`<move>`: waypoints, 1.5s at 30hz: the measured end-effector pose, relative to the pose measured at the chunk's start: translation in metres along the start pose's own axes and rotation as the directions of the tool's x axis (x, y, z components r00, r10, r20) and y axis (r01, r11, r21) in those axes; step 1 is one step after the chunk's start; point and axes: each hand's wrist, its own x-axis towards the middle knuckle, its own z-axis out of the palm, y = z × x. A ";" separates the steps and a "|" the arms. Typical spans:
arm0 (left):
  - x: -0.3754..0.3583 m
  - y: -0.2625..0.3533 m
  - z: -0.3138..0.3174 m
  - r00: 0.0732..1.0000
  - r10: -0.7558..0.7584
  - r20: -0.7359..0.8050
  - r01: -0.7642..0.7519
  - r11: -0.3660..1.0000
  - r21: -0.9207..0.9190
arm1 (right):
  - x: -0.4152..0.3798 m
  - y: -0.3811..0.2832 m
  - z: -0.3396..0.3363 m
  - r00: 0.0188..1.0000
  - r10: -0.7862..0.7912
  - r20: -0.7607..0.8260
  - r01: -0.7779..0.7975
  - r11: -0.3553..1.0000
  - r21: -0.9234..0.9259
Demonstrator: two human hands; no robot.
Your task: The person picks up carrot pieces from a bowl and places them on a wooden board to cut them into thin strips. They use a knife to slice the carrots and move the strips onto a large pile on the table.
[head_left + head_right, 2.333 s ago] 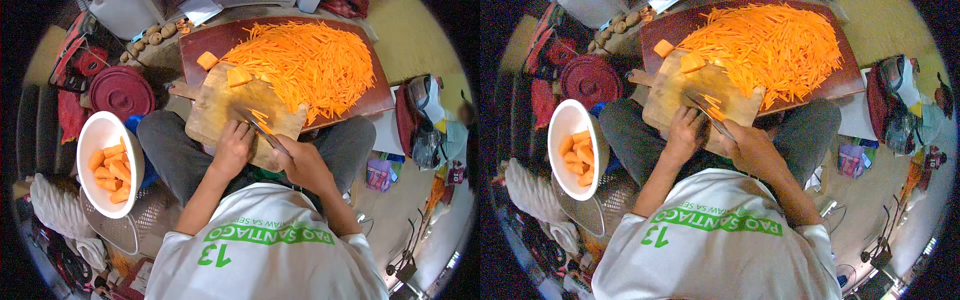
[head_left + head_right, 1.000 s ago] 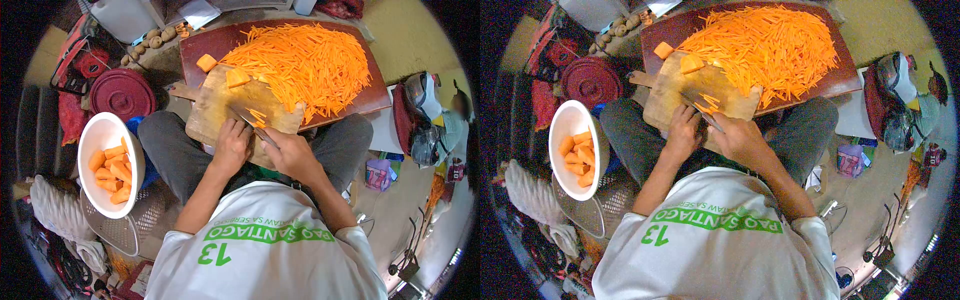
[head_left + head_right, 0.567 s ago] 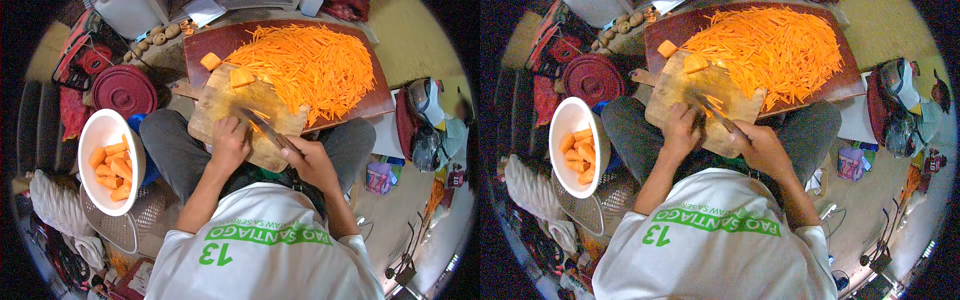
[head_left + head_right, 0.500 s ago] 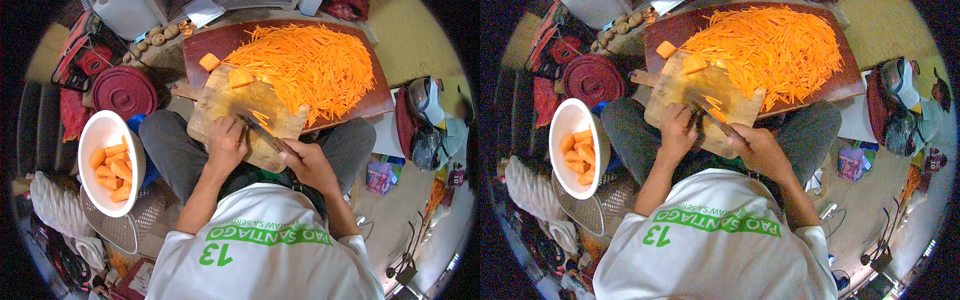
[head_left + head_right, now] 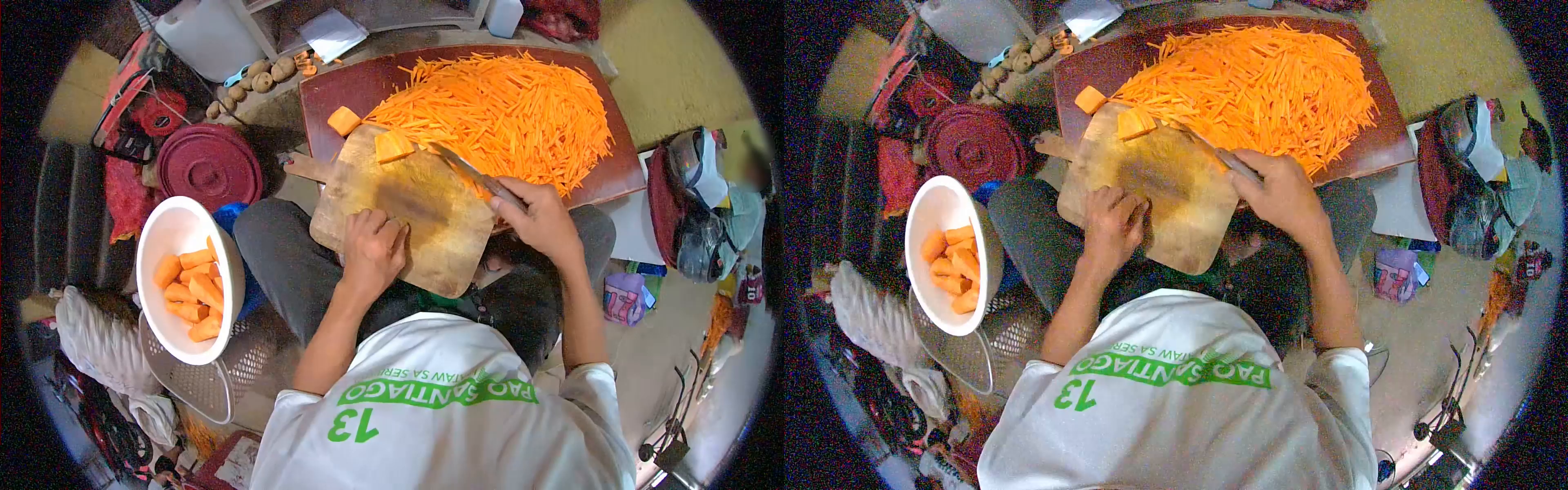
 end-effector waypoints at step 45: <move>0.174 -0.085 -0.007 0.891 0.145 0.431 -0.183 0.982 0.048 | -0.044 -0.007 0.031 0.995 -0.056 -0.079 0.060 0.997 0.039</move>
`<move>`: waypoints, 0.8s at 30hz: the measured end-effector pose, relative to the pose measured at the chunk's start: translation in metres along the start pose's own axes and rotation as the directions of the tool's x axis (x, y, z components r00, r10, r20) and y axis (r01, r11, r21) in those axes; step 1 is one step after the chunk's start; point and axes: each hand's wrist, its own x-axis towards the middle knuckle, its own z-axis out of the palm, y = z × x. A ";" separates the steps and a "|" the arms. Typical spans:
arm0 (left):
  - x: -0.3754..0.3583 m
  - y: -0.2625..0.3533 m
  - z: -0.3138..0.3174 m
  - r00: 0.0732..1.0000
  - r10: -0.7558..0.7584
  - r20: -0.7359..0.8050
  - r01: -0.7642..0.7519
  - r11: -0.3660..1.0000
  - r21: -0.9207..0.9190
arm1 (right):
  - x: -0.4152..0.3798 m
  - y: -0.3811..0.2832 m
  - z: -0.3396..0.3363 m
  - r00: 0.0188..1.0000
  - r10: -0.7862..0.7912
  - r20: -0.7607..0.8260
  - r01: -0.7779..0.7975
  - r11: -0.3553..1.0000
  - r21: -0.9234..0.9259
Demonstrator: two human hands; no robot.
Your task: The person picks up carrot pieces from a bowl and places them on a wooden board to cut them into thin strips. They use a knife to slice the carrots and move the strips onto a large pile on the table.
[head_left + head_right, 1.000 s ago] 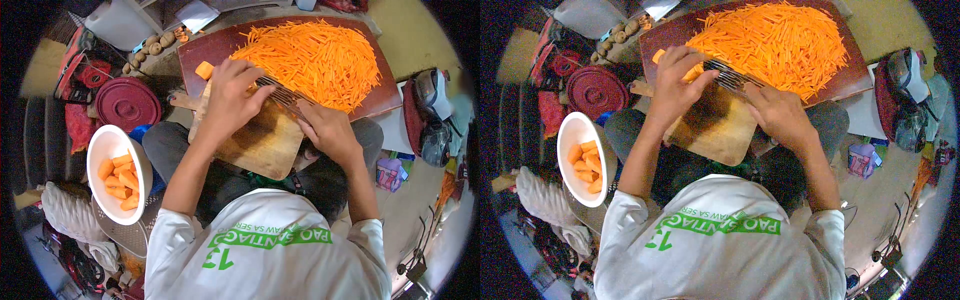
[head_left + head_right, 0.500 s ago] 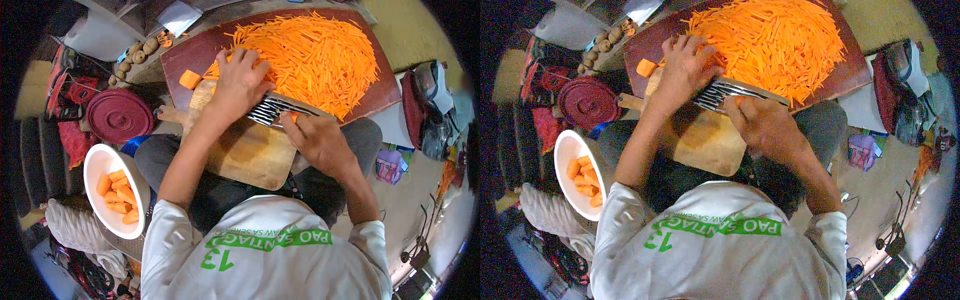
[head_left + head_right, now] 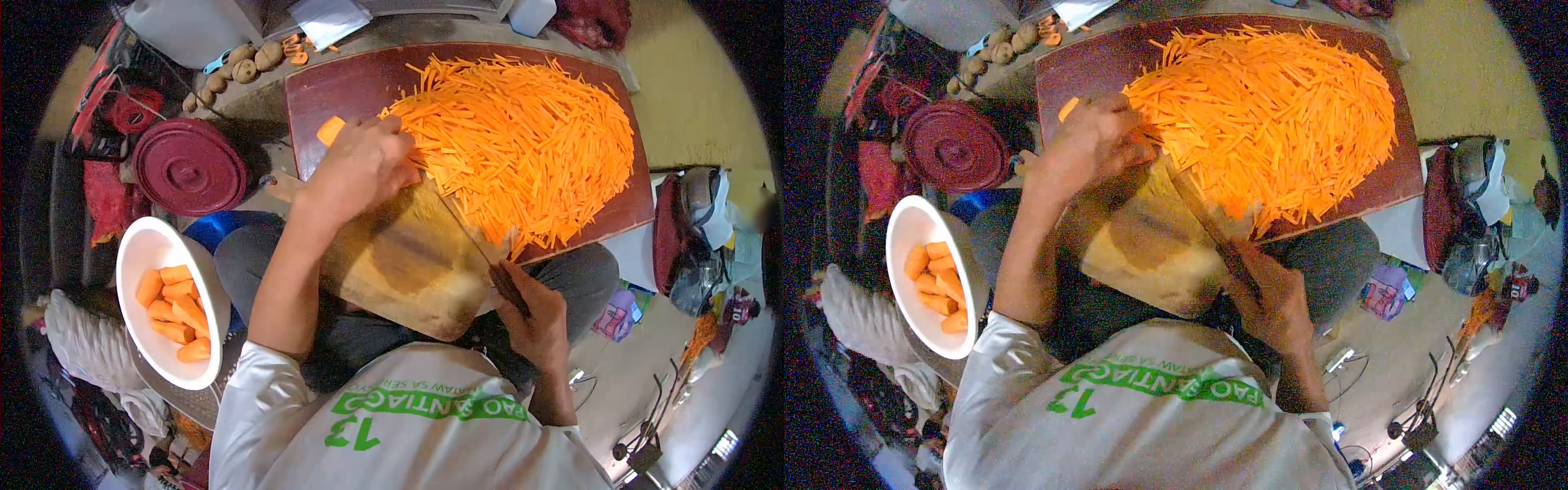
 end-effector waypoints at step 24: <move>-0.076 0.082 0.004 0.959 -0.225 -0.175 0.225 0.974 -0.015 | -0.007 0.003 0.023 0.999 0.043 -0.023 -0.044 0.998 -0.037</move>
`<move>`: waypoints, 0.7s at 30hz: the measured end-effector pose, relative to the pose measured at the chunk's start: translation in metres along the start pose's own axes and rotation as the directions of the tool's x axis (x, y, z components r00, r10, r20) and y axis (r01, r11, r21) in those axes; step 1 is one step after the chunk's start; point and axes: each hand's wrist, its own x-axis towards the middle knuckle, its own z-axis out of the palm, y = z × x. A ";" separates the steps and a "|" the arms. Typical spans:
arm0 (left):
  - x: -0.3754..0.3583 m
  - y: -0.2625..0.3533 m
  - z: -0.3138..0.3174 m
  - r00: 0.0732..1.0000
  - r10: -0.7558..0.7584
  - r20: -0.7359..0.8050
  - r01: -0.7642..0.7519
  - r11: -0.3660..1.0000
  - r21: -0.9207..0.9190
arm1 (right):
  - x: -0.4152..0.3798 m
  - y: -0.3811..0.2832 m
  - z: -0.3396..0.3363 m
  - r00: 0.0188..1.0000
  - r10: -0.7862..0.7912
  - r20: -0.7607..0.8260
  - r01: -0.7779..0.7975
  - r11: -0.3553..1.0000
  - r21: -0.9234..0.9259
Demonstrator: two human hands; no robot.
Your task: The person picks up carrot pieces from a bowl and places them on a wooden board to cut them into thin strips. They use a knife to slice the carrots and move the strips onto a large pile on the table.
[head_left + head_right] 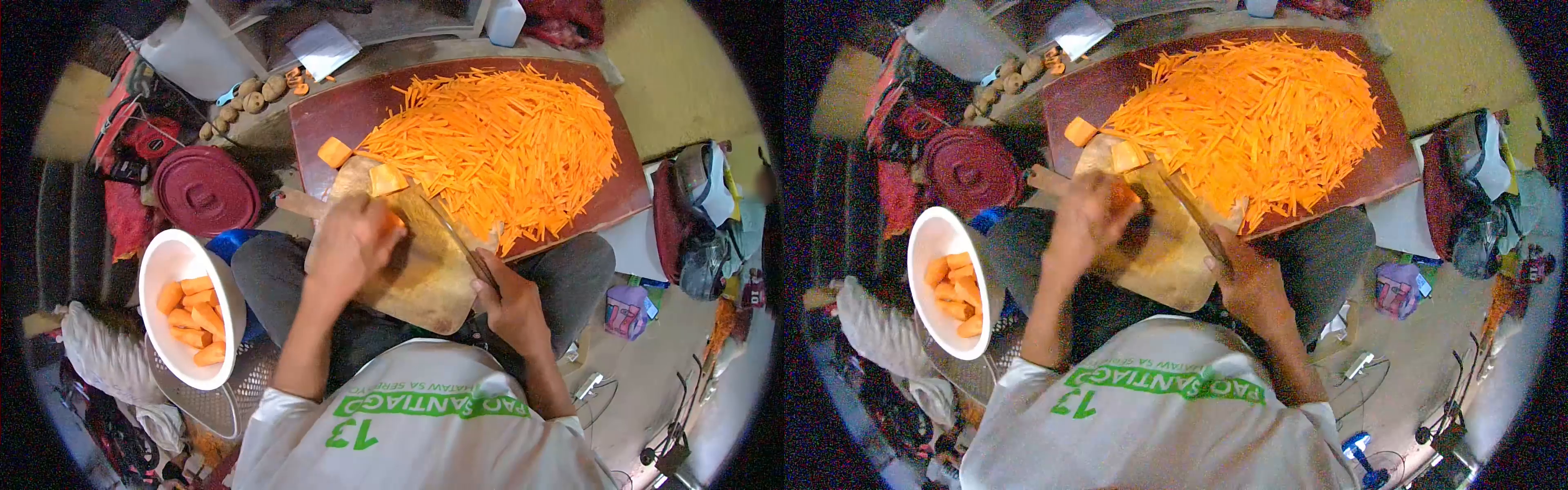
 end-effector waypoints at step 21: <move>-0.063 0.023 0.039 0.986 0.156 -0.055 -0.161 0.982 -0.101 | -0.027 -0.026 0.004 0.979 -0.104 0.173 0.099 0.995 0.033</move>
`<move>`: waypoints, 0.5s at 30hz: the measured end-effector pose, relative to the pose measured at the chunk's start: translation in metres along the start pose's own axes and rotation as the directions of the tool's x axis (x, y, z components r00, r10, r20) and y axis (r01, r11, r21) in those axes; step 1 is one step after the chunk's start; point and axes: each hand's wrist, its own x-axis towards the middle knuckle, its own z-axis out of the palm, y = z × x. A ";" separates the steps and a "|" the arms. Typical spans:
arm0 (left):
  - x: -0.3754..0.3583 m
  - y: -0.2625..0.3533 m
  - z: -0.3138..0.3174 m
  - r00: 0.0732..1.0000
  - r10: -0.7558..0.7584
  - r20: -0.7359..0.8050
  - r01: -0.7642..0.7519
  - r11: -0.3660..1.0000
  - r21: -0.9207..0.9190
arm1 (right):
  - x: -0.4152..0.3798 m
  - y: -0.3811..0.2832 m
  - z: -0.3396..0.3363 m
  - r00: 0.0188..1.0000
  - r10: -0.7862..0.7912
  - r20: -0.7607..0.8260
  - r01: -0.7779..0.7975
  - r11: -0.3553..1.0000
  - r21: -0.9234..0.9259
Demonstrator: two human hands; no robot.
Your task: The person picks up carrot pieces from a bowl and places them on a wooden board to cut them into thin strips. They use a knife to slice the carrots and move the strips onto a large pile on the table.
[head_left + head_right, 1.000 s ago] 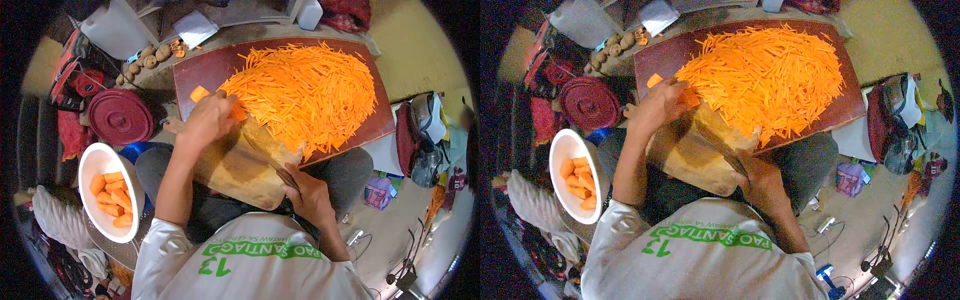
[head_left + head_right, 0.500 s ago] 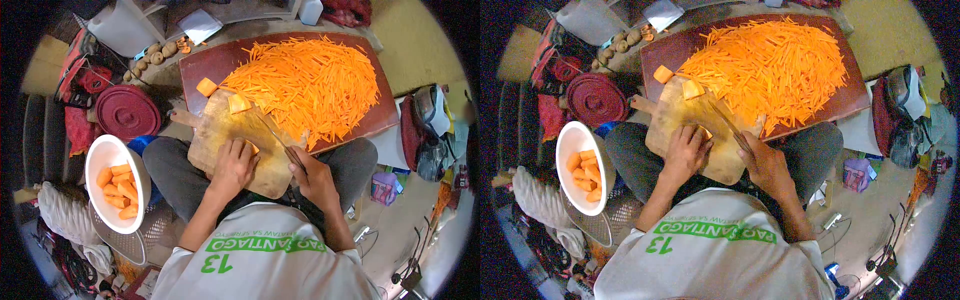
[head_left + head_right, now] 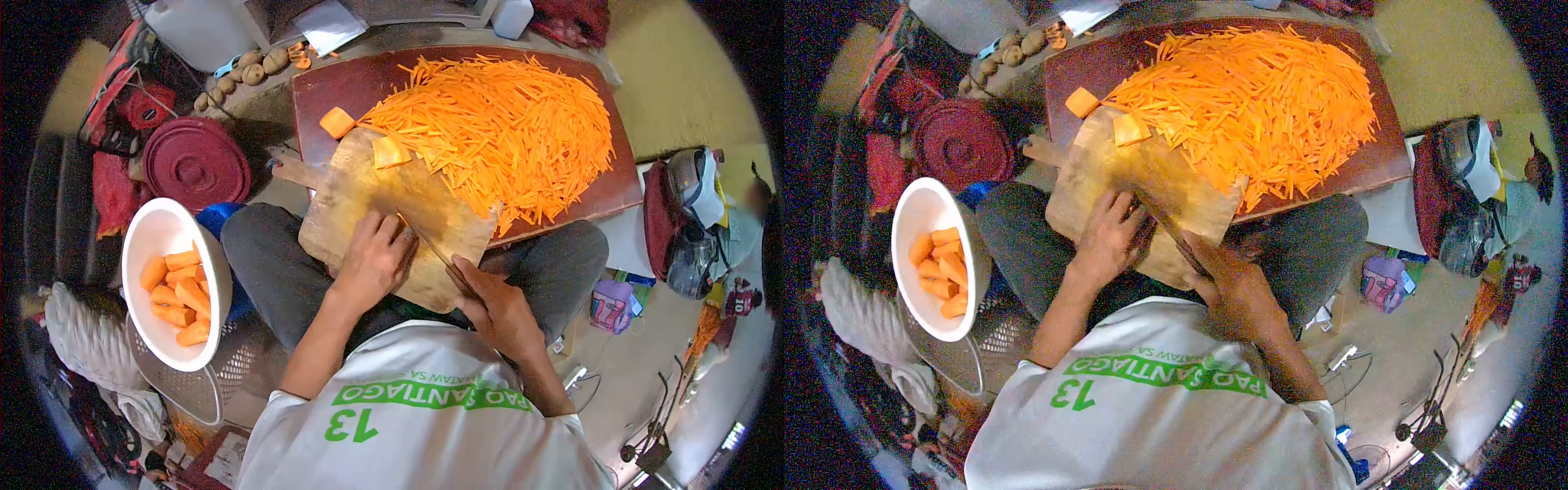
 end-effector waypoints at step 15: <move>-0.003 -0.004 0.004 1.000 -0.003 0.016 0.003 1.000 -0.025 | 0.037 -0.001 0.010 0.995 -0.018 0.098 0.031 0.991 -0.133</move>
